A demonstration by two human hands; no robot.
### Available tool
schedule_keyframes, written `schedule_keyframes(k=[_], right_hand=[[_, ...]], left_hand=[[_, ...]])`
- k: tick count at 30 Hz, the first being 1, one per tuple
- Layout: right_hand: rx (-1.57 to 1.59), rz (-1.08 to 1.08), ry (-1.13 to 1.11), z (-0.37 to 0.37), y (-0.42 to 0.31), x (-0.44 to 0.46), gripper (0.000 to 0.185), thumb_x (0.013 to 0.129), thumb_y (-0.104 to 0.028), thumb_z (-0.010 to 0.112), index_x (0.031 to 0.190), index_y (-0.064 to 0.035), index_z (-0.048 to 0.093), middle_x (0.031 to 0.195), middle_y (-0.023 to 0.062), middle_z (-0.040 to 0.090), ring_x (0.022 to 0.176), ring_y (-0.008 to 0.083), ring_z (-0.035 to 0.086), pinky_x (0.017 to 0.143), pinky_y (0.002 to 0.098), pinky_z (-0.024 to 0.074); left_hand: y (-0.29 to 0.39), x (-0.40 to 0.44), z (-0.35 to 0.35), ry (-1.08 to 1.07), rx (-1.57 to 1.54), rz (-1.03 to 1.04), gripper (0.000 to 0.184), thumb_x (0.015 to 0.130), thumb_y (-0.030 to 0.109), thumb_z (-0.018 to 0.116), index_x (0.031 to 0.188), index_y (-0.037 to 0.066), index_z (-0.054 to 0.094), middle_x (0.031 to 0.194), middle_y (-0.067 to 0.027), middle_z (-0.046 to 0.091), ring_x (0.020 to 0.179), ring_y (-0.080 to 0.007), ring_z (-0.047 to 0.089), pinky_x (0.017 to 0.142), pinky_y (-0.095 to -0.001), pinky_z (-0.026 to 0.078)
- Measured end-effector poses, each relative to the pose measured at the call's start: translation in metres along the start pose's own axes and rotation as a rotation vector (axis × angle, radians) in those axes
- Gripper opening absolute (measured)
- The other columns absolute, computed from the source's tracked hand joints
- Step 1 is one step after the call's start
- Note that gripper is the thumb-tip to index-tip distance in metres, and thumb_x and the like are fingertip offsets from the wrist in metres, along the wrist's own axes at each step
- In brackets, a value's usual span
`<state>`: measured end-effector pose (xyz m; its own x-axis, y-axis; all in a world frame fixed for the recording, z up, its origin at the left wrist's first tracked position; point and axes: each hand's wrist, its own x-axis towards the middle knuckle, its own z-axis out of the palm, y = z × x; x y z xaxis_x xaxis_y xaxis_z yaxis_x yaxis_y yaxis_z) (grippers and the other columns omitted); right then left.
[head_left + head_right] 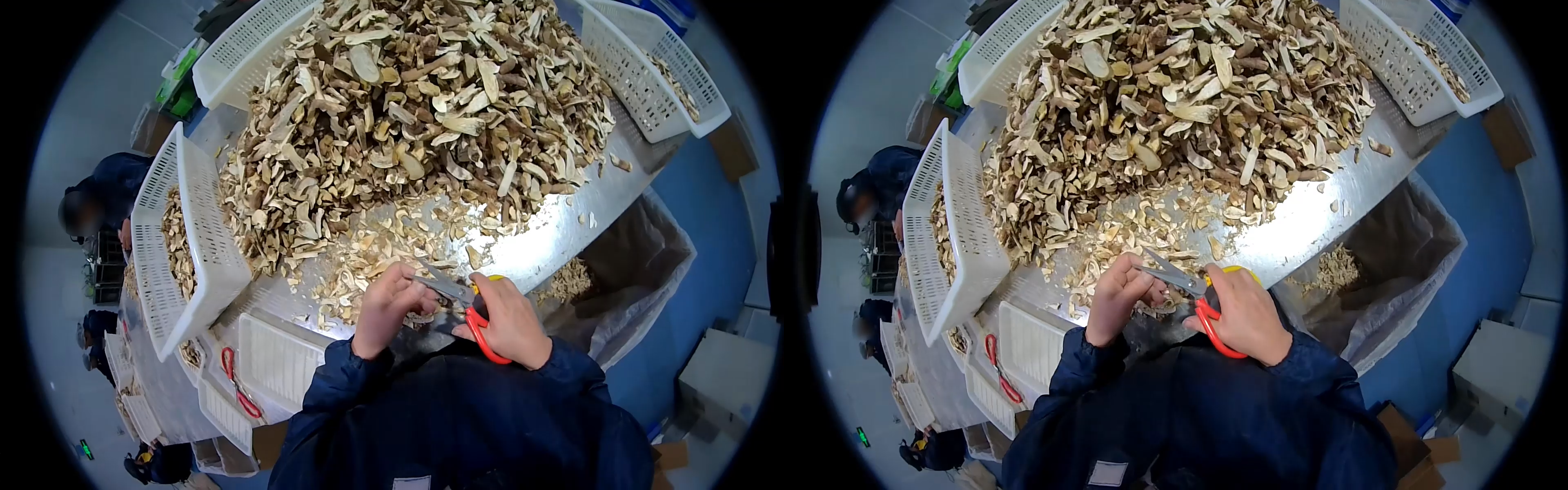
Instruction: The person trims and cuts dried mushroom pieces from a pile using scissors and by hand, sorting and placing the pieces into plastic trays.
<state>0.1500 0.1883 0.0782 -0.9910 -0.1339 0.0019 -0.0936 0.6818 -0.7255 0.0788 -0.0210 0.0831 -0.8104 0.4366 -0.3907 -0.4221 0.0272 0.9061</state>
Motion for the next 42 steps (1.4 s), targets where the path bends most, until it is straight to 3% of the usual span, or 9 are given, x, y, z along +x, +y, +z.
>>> schedule_keyframes(k=[9, 15, 26, 29, 33, 36, 37, 39, 42], right_hand=[[0.039, 0.279, -0.4, 0.003, 0.004, 0.001, 0.065, 0.073, -0.046, 0.076, 0.115, -0.002, 0.052, 0.085, 0.0198, 0.061, 0.078, 0.0369, 0.059, 0.067, 0.0443, 0.047], [-0.04, -0.081, -0.082, 0.004, 0.01, -0.002, 0.075, 0.072, -0.047, 0.077, 0.121, 0.0017, 0.047, 0.092, 0.0208, 0.06, 0.083, 0.0378, 0.058, 0.07, 0.0446, 0.0467], [-0.034, 0.064, -0.232, 0.02, 0.003, -0.006, 0.062, 0.079, -0.045, 0.071, 0.112, 0.0031, 0.049, 0.066, 0.0208, 0.059, 0.065, 0.0395, 0.061, 0.058, 0.0454, 0.0474], [0.026, 0.081, -0.242, 0.023, 0.007, -0.009, 0.056, 0.08, -0.044, 0.07, 0.108, 0.0006, 0.051, 0.06, 0.0198, 0.058, 0.061, 0.0407, 0.061, 0.054, 0.0457, 0.0465], [0.229, 0.145, -0.176, 0.02, 0.024, -0.009, 0.046, 0.081, -0.04, 0.071, 0.103, -0.0042, 0.052, 0.065, 0.0194, 0.06, 0.064, 0.0427, 0.06, 0.055, 0.0453, 0.0458], [0.644, 0.289, -0.051, 0.038, 0.063, -0.016, 0.038, 0.087, -0.036, 0.065, 0.107, -0.0057, 0.052, 0.063, 0.011, 0.055, 0.057, 0.0252, 0.06, 0.056, 0.0368, 0.0479], [0.936, 0.549, -0.071, 0.033, 0.058, -0.014, 0.041, 0.096, -0.043, 0.051, 0.108, -0.0032, 0.052, 0.06, 0.0042, 0.049, 0.053, 0.0134, 0.053, 0.055, 0.0292, 0.0497], [1.169, 0.578, -0.077, 0.024, 0.054, -0.011, 0.048, 0.098, -0.047, 0.041, 0.107, -0.0012, 0.052, 0.058, 0.0019, 0.048, 0.051, 0.0109, 0.05, 0.056, 0.0271, 0.0513], [1.233, 0.623, -0.118, 0.025, 0.057, -0.014, 0.06, 0.1, -0.053, 0.029, 0.106, 0.002, 0.051, 0.053, 0.0004, 0.043, 0.046, 0.0097, 0.045, 0.053, 0.0274, 0.0531]], left_hand=[[-0.014, 0.001, -0.027, -0.118, -0.089, -0.073, 0.011, 0.098, 0.012, 0.05, 0.103, 0.002, 0.049, 0.085, -0.0081, 0.064, 0.069, -0.0137, 0.06, 0.065, -0.0254, 0.05], [-0.017, -0.001, -0.03, -0.104, -0.109, -0.05, 0.015, 0.098, 0.016, 0.052, 0.103, 0.003, 0.05, 0.088, -0.0081, 0.065, 0.073, -0.0134, 0.063, 0.066, -0.0257, 0.05], [-0.018, -0.001, -0.026, -0.119, -0.153, -0.107, 0.017, 0.1, 0.017, 0.049, 0.106, 0.002, 0.054, 0.093, -0.0075, 0.068, 0.08, -0.013, 0.066, 0.068, -0.025, 0.05], [-0.022, 0.001, -0.034, -0.179, -0.174, -0.143, 0.026, 0.096, 0.027, 0.056, 0.106, 0.003, 0.054, 0.083, -0.0078, 0.065, 0.073, -0.0145, 0.063, 0.063, -0.0278, 0.049], [-0.017, 0.005, -0.066, -0.274, -0.394, -0.137, 0.023, 0.093, 0.018, 0.053, 0.112, 0.005, 0.055, 0.075, -0.0053, 0.064, 0.062, -0.0125, 0.059, 0.055, -0.0217, 0.044], [-0.017, 0.027, -0.08, -0.048, -0.32, -0.043, 0.028, 0.093, 0.016, 0.053, 0.117, 0.004, 0.056, 0.069, -0.0042, 0.062, 0.057, -0.0117, 0.057, 0.054, -0.0211, 0.041], [-0.016, 0.038, -0.086, -0.025, -0.197, -0.06, 0.027, 0.091, 0.018, 0.056, 0.114, 0.003, 0.058, 0.07, -0.0049, 0.063, 0.058, -0.0123, 0.057, 0.054, -0.0225, 0.042], [-0.014, 0.068, -0.098, 0.016, 0.051, -0.091, 0.028, 0.089, 0.02, 0.06, 0.109, 0.001, 0.062, 0.072, -0.0063, 0.064, 0.059, -0.0134, 0.057, 0.055, -0.0253, 0.044], [-0.025, 0.112, -0.083, 0.257, 0.71, 0.432, 0.025, 0.084, 0.023, 0.066, 0.091, -0.001, 0.066, 0.073, -0.0115, 0.065, 0.061, -0.0196, 0.06, 0.058, -0.0313, 0.047]])
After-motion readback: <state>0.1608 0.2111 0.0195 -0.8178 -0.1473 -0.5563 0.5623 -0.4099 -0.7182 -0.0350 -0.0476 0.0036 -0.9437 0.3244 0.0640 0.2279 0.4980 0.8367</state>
